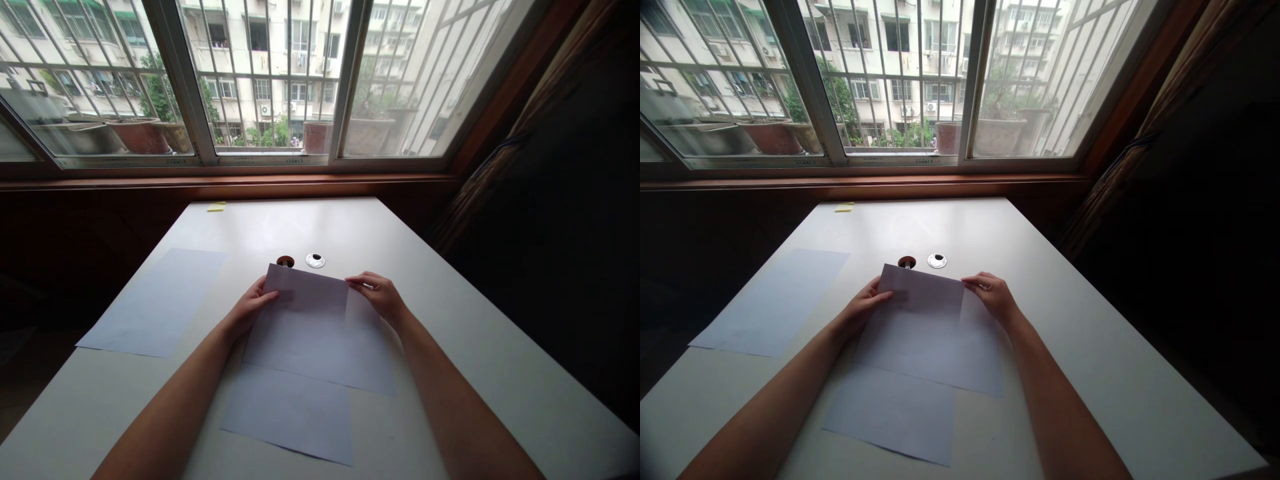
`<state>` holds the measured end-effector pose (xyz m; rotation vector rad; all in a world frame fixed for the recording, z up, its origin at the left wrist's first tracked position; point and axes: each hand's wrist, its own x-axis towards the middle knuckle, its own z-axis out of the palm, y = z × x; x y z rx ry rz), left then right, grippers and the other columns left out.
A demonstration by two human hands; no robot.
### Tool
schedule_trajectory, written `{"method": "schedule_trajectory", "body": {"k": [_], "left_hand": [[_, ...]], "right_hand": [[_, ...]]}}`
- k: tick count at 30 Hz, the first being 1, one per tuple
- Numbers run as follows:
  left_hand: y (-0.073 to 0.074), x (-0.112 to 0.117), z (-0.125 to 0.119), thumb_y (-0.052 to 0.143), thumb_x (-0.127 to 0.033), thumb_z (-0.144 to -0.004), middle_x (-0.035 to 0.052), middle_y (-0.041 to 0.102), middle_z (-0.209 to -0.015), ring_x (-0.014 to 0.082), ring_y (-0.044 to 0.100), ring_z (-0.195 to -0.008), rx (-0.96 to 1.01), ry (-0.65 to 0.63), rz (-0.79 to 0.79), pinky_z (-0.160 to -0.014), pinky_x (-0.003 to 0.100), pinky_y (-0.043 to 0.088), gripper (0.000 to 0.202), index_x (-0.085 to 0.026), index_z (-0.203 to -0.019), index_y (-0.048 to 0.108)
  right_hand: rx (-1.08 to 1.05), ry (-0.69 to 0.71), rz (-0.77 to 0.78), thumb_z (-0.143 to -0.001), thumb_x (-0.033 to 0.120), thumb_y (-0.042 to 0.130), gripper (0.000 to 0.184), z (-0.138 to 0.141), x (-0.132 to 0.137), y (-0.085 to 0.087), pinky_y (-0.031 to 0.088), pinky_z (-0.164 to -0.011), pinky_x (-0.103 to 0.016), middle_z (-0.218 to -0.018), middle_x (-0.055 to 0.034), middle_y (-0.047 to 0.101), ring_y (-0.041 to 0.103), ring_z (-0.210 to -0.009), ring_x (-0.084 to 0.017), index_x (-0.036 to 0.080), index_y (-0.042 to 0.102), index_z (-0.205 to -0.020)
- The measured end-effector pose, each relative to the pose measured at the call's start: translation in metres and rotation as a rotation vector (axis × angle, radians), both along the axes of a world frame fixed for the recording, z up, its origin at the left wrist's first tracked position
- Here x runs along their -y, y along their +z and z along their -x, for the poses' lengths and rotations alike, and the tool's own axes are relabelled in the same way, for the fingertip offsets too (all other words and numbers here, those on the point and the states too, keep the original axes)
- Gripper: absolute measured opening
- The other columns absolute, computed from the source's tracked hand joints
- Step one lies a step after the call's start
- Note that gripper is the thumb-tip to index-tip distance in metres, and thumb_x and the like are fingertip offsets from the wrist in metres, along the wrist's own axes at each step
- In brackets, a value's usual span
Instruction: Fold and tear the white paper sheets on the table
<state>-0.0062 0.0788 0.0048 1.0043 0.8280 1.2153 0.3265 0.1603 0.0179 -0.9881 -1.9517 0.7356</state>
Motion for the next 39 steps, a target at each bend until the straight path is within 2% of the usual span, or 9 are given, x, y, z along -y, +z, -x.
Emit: {"method": "schedule_trajectory", "body": {"k": [12, 25, 39], "left_hand": [[0.0018, 0.0025, 0.0002, 0.077, -0.034, -0.08, 0.0132, 0.066, -0.123, 0.0293, 0.069, -0.1, 0.015, -0.001, 0.004, -0.082, 0.035, 0.058, 0.058, -0.02, -0.132, 0.054], [0.0025, 0.0028, -0.0005, 0.077, -0.035, -0.08, 0.0122, 0.068, -0.118, 0.0276, 0.069, -0.098, 0.007, 0.021, 0.003, -0.082, 0.034, 0.058, 0.057, -0.02, -0.13, 0.055], [0.0035, 0.0023, -0.0004, 0.078, -0.035, -0.08, 0.0128, 0.066, -0.122, 0.0287, 0.069, -0.1, -0.001, 0.011, 0.002, -0.082, 0.035, 0.058, 0.058, -0.02, -0.131, 0.054]], "right_hand": [[0.048, 0.0, -0.097, -0.09, 0.047, 0.064, 0.024, -0.0003, 0.0026, 0.0036, 0.053, -0.08, -0.039, -0.092, -0.0061, 0.071, 0.066, -0.086, -0.023, 0.029, 0.078, -0.101], [0.056, 0.014, -0.092, -0.09, 0.048, 0.064, 0.027, -0.0001, 0.0045, 0.0058, 0.054, -0.078, -0.039, -0.092, -0.0064, 0.071, 0.066, -0.085, -0.023, 0.029, 0.077, -0.103], [0.098, -0.016, -0.133, -0.09, 0.05, 0.062, 0.029, 0.004, 0.0034, 0.0067, 0.051, -0.076, -0.038, -0.083, -0.006, 0.069, 0.064, -0.081, -0.023, 0.024, 0.072, -0.084]]}}
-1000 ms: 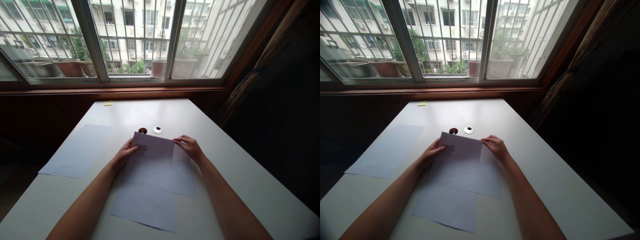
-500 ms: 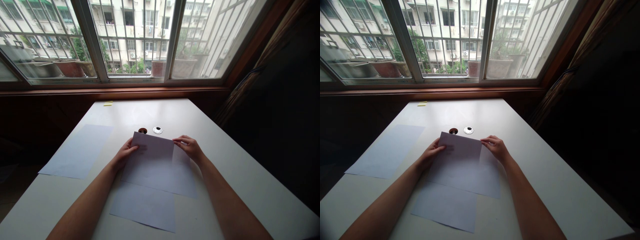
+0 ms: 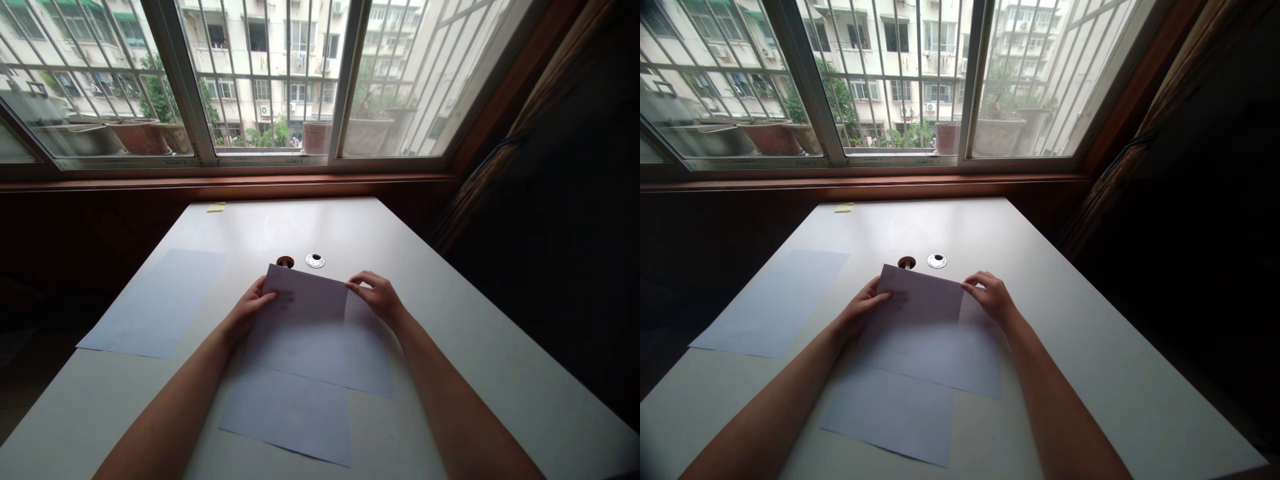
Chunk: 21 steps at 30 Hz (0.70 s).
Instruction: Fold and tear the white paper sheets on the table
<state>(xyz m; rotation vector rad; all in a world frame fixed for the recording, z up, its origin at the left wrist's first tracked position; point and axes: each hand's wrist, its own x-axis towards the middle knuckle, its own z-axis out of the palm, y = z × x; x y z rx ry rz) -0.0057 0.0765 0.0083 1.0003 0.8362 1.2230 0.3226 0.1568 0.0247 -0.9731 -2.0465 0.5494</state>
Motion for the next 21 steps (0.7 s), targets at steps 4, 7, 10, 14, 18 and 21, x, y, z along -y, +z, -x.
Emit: {"method": "schedule_trajectory", "body": {"k": [4, 7, 10, 14, 18, 21], "left_hand": [[-0.0001, 0.0, -0.0004, 0.077, -0.035, -0.08, 0.0132, 0.066, -0.121, 0.0288, 0.069, -0.1, -0.001, -0.002, 0.0, -0.083, 0.035, 0.058, 0.058, -0.02, -0.131, 0.054], [-0.0001, 0.0002, -0.0008, 0.077, -0.035, -0.079, 0.0134, 0.067, -0.12, 0.0281, 0.069, -0.098, 0.002, 0.002, -0.001, -0.082, 0.035, 0.058, 0.059, -0.019, -0.131, 0.054], [0.0, 0.0003, -0.0009, 0.077, -0.034, -0.08, 0.0132, 0.067, -0.119, 0.0281, 0.069, -0.098, 0.002, 0.002, 0.001, -0.081, 0.035, 0.059, 0.058, -0.019, -0.131, 0.054], [-0.0003, 0.0001, -0.0004, 0.076, -0.033, -0.081, 0.0124, 0.067, -0.119, 0.0276, 0.069, -0.098, 0.004, -0.002, -0.001, -0.082, 0.034, 0.058, 0.056, -0.02, -0.13, 0.054], [-0.0017, -0.0005, 0.0004, 0.076, -0.034, -0.081, 0.0122, 0.068, -0.119, 0.0278, 0.069, -0.098, -0.004, 0.0, 0.0, -0.082, 0.034, 0.058, 0.056, -0.02, -0.131, 0.054], [-0.0028, -0.0013, 0.0009, 0.077, -0.034, -0.081, 0.0127, 0.067, -0.12, 0.0275, 0.069, -0.097, -0.009, -0.01, 0.006, -0.081, 0.034, 0.058, 0.057, -0.02, -0.132, 0.053]], "right_hand": [[0.021, 0.008, -0.015, -0.091, 0.049, 0.061, 0.027, -0.0007, -0.0002, 0.0004, 0.05, -0.076, -0.037, -0.083, -0.0058, 0.068, 0.063, -0.081, -0.023, 0.024, 0.071, -0.084], [0.025, 0.008, -0.018, -0.092, 0.049, 0.06, 0.028, -0.002, -0.0007, -0.0002, 0.05, -0.077, -0.038, -0.083, -0.0061, 0.068, 0.063, -0.082, -0.023, 0.024, 0.071, -0.085], [0.026, -0.001, -0.017, -0.092, 0.05, 0.06, 0.028, -0.0033, -0.0012, -0.0009, 0.05, -0.078, -0.038, -0.084, -0.0063, 0.068, 0.063, -0.082, -0.024, 0.024, 0.071, -0.086], [0.015, -0.009, -0.019, -0.091, 0.049, 0.061, 0.027, -0.0032, -0.0004, -0.0002, 0.05, -0.077, -0.037, -0.084, -0.0056, 0.068, 0.064, -0.082, -0.023, 0.024, 0.071, -0.085], [0.029, 0.001, -0.039, -0.092, 0.045, 0.061, 0.024, -0.0017, 0.0011, 0.0018, 0.05, -0.077, -0.036, -0.085, -0.0055, 0.069, 0.064, -0.083, -0.023, 0.024, 0.071, -0.087], [0.091, 0.008, -0.085, -0.093, 0.041, 0.061, 0.02, -0.0006, 0.001, 0.0007, 0.05, -0.079, -0.037, -0.085, -0.0057, 0.07, 0.063, -0.085, -0.023, 0.024, 0.072, -0.089]]}}
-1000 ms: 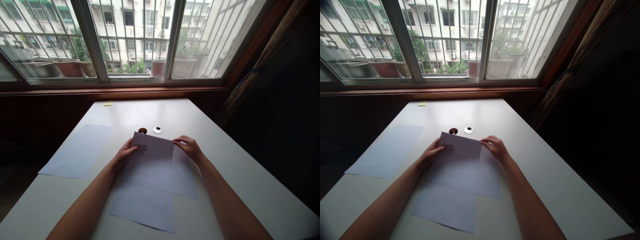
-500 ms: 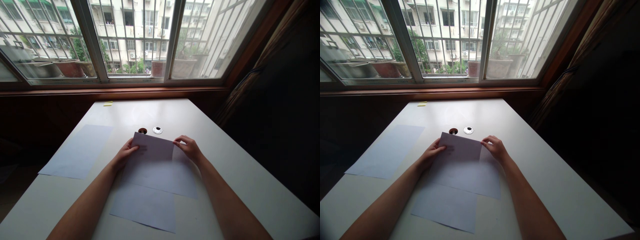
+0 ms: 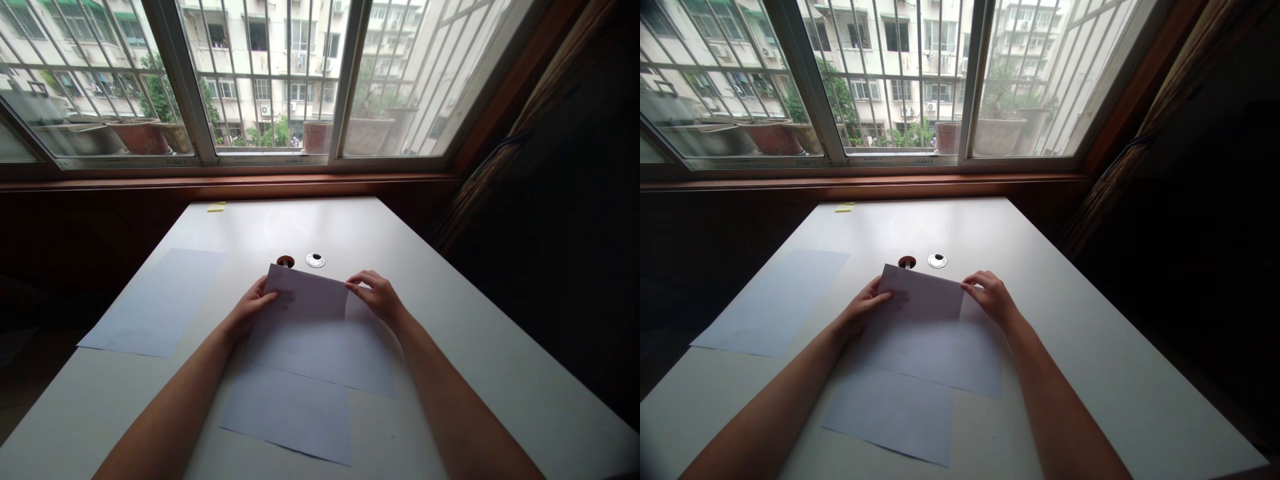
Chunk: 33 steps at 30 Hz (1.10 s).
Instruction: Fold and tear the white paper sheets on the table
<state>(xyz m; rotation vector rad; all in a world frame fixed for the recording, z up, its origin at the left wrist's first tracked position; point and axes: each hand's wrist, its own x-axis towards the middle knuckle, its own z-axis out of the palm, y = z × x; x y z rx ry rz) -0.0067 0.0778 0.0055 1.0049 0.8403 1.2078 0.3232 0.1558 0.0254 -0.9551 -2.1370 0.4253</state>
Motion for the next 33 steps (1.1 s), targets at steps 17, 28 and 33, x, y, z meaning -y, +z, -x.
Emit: {"method": "schedule_trajectory", "body": {"k": [17, 28, 33], "left_hand": [[-0.001, -0.001, -0.001, 0.076, -0.036, -0.081, 0.0141, 0.064, -0.125, 0.0296, 0.067, -0.103, -0.059, 0.003, -0.026, -0.087, 0.039, 0.056, 0.06, -0.018, -0.132, 0.052], [0.001, -0.003, -0.003, 0.077, -0.037, -0.081, 0.0112, 0.068, -0.111, 0.0262, 0.069, -0.094, -0.082, 0.018, -0.016, -0.078, 0.034, 0.057, 0.069, -0.022, -0.14, 0.044], [0.001, -0.004, -0.003, 0.076, -0.039, -0.081, 0.0007, 0.067, -0.079, 0.0174, 0.066, -0.066, -0.157, 0.079, -0.043, -0.059, 0.024, 0.052, 0.084, -0.027, -0.15, 0.03]], "right_hand": [[0.12, 0.062, -0.135, -0.097, 0.024, 0.055, 0.03, 0.029, 0.007, -0.015, 0.05, -0.085, -0.038, -0.105, -0.0072, 0.069, 0.062, -0.094, -0.022, 0.028, 0.065, -0.125], [-0.041, 0.108, 0.046, -0.096, 0.026, 0.055, 0.025, 0.029, 0.003, -0.019, 0.054, -0.078, -0.032, -0.096, -0.0063, 0.068, 0.067, -0.085, -0.02, 0.028, 0.071, -0.114], [-0.019, 0.139, 0.07, -0.095, 0.026, 0.055, 0.025, 0.028, 0.003, -0.019, 0.054, -0.075, -0.031, -0.092, -0.0061, 0.068, 0.067, -0.082, -0.019, 0.027, 0.072, -0.113]]}}
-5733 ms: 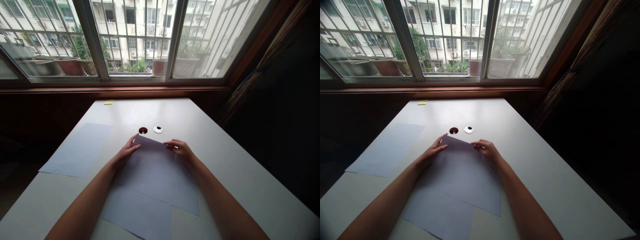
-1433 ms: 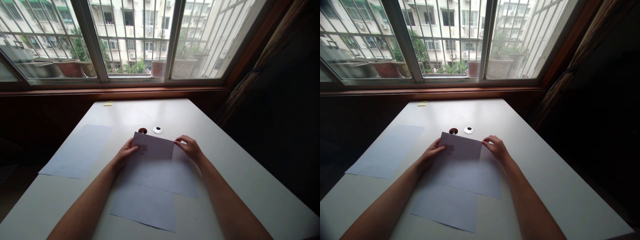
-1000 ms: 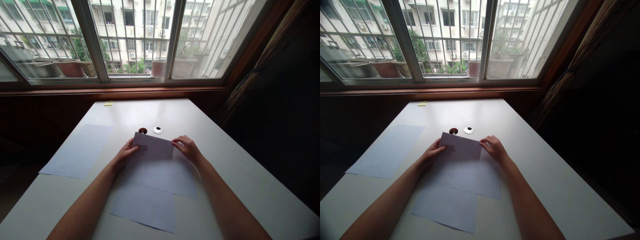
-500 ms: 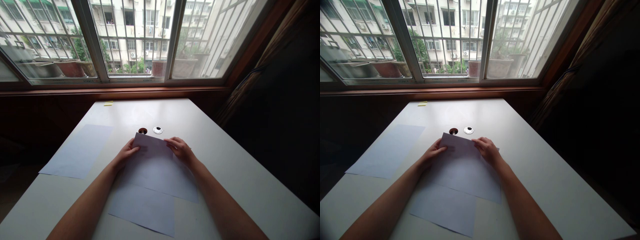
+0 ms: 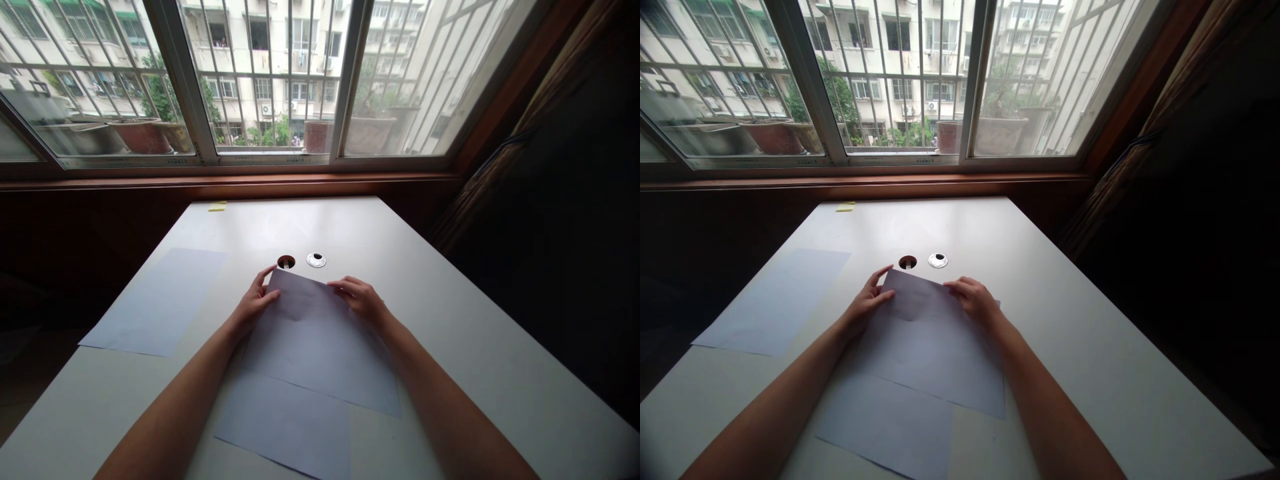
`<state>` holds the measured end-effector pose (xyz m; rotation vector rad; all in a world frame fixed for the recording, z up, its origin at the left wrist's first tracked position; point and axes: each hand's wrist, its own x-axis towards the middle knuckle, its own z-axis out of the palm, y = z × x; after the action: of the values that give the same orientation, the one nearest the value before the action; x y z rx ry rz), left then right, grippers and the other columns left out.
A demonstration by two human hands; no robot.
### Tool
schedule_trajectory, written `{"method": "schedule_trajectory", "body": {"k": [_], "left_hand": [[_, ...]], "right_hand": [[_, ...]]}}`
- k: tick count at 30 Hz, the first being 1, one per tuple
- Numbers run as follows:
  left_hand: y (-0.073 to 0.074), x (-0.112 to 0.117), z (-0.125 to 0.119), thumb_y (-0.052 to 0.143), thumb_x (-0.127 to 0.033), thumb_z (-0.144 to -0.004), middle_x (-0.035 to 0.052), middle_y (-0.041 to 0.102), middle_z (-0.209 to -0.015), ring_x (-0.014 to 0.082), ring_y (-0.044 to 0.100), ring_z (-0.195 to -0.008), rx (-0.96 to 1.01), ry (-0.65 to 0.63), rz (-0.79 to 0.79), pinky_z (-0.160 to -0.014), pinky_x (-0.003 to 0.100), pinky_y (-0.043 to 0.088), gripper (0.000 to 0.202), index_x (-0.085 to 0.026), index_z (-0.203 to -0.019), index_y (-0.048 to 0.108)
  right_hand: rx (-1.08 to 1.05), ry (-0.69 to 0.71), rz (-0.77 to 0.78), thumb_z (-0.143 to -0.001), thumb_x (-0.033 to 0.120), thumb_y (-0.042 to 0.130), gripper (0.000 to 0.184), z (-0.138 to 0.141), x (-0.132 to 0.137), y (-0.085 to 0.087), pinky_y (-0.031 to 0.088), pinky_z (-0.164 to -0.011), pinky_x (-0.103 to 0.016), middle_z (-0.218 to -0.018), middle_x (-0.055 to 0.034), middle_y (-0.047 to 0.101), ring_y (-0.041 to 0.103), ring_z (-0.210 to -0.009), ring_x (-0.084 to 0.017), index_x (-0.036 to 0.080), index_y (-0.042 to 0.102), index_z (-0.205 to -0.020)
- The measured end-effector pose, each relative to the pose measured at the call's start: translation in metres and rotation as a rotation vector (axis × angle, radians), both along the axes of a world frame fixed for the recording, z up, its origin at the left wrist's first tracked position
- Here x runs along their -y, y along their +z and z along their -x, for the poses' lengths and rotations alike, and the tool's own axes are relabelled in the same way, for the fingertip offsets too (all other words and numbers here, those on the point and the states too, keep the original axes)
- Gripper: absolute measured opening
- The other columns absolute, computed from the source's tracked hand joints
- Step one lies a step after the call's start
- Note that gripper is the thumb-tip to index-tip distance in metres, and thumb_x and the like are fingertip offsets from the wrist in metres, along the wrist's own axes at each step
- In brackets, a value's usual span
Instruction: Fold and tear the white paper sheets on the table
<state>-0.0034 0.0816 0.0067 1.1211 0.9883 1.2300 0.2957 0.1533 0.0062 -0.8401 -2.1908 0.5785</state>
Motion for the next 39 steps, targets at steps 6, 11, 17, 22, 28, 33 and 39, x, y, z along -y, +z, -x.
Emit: {"method": "schedule_trajectory", "body": {"k": [6, 11, 17, 22, 28, 33, 39], "left_hand": [[0.0024, 0.0032, -0.0022, 0.075, -0.039, -0.08, 0.0017, 0.068, -0.087, 0.0191, 0.067, -0.072, -0.061, 0.049, -0.034, -0.061, 0.026, 0.053, 0.078, -0.031, -0.146, 0.034], [-0.0005, 0.0011, 0.0008, 0.075, -0.042, -0.079, 0.0045, 0.068, -0.092, 0.0209, 0.067, -0.078, -0.157, 0.053, -0.029, -0.063, 0.026, 0.052, 0.062, -0.025, -0.132, 0.048], [-0.0028, -0.0017, 0.0023, 0.073, -0.042, -0.08, 0.0026, 0.067, -0.089, 0.0183, 0.065, -0.076, -0.196, 0.059, -0.045, -0.062, 0.024, 0.049, 0.046, -0.023, -0.117, 0.054], [-0.0017, -0.001, 0.0013, 0.073, -0.042, -0.079, 0.0011, 0.067, -0.087, 0.0164, 0.063, -0.072, -0.236, 0.076, -0.051, -0.059, 0.022, 0.046, 0.043, -0.024, -0.113, 0.056], [-0.0027, -0.0013, 0.0009, 0.072, -0.042, -0.081, 0.0026, 0.068, -0.092, 0.0175, 0.064, -0.076, -0.241, 0.066, -0.059, -0.063, 0.024, 0.048, 0.042, -0.024, -0.115, 0.055], [-0.0025, -0.0017, 0.0009, 0.073, -0.042, -0.08, 0.0023, 0.068, -0.09, 0.0174, 0.064, -0.076, -0.243, 0.076, -0.048, -0.063, 0.024, 0.048, 0.042, -0.023, -0.113, 0.056], [-0.0016, -0.0011, 0.0005, 0.075, -0.044, -0.077, 0.0018, 0.068, -0.089, 0.0182, 0.063, -0.075, -0.227, 0.078, -0.034, -0.063, 0.025, 0.047, 0.044, -0.023, -0.112, 0.058]], "right_hand": [[0.018, 0.017, -0.026, -0.095, 0.024, 0.055, 0.025, 0.0002, -0.0004, 0.0011, 0.054, -0.077, -0.031, -0.094, -0.0061, 0.069, 0.066, -0.084, -0.019, 0.028, 0.071, -0.114], [0.07, 0.027, -0.111, -0.096, 0.021, 0.054, 0.026, 0.0017, -0.0019, -0.0009, 0.052, -0.078, -0.032, -0.095, -0.0061, 0.07, 0.065, -0.085, -0.019, 0.029, 0.071, -0.115], [0.113, 0.021, -0.181, -0.096, 0.022, 0.054, 0.025, 0.002, -0.0032, -0.0021, 0.052, -0.076, -0.033, -0.092, -0.0068, 0.071, 0.064, -0.084, -0.02, 0.029, 0.073, -0.112], [0.105, 0.015, -0.152, -0.096, 0.023, 0.054, 0.026, 0.0017, -0.0034, -0.004, 0.052, -0.078, -0.034, -0.094, -0.0068, 0.071, 0.065, -0.085, -0.02, 0.029, 0.072, -0.113], [0.059, -0.002, -0.082, -0.095, 0.021, 0.055, 0.026, 0.0022, -0.0016, -0.0056, 0.052, -0.079, -0.033, -0.094, -0.0062, 0.07, 0.065, -0.086, -0.02, 0.028, 0.072, -0.112], [0.022, -0.009, -0.027, -0.094, 0.021, 0.055, 0.025, 0.0031, 0.0001, -0.0039, 0.052, -0.078, -0.032, -0.093, -0.0059, 0.07, 0.065, -0.086, -0.02, 0.027, 0.072, -0.111], [0.008, -0.011, -0.002, -0.094, 0.022, 0.056, 0.024, 0.0025, 0.0, -0.0053, 0.053, -0.079, -0.032, -0.093, -0.0055, 0.07, 0.066, -0.086, -0.02, 0.028, 0.073, -0.11]]}}
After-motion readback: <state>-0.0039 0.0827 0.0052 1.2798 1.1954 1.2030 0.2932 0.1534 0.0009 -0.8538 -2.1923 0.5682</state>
